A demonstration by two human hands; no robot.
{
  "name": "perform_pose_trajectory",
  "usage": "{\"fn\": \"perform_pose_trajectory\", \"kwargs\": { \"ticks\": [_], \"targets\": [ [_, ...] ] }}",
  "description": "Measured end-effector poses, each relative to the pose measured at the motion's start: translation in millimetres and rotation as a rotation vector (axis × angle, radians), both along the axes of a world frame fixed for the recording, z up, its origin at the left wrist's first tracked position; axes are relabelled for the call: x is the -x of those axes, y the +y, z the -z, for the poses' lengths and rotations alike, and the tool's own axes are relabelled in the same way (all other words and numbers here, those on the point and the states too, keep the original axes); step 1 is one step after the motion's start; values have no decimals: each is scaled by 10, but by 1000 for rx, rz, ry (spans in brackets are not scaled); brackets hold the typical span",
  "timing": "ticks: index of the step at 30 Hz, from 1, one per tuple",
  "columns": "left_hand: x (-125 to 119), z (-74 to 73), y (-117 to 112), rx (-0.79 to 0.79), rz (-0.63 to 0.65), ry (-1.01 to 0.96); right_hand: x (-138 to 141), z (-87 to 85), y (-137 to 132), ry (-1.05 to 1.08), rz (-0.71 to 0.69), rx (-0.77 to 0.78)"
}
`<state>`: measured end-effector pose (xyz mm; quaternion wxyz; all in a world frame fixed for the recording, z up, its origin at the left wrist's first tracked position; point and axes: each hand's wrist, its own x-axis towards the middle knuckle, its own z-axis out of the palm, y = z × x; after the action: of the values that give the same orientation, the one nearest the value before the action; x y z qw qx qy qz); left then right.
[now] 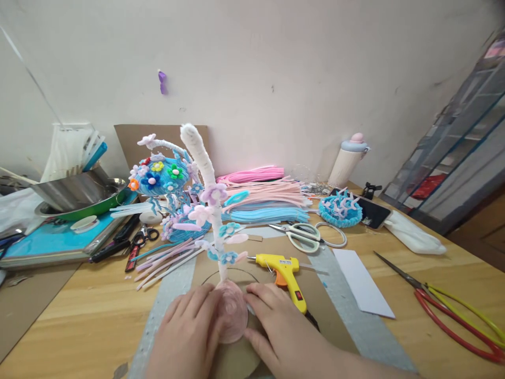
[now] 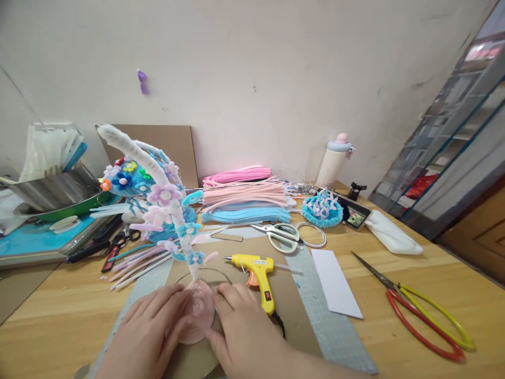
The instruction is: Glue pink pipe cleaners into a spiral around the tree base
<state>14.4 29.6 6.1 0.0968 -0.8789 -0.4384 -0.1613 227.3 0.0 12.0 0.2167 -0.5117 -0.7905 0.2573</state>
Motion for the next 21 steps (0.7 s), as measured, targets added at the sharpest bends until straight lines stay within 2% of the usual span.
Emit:
{"fn": "perform_pose_trajectory", "kwargs": {
  "ticks": [2,14,21],
  "targets": [
    [22,31,21,-44,-18,26,5,-4,0,-18,3,4],
    [-37,44,26,-103,107,160,2,31,40,-19,-11,12],
    [-70,112,-28,-174,44,146,9,-8,36,-53,-26,45]
  ]
}}
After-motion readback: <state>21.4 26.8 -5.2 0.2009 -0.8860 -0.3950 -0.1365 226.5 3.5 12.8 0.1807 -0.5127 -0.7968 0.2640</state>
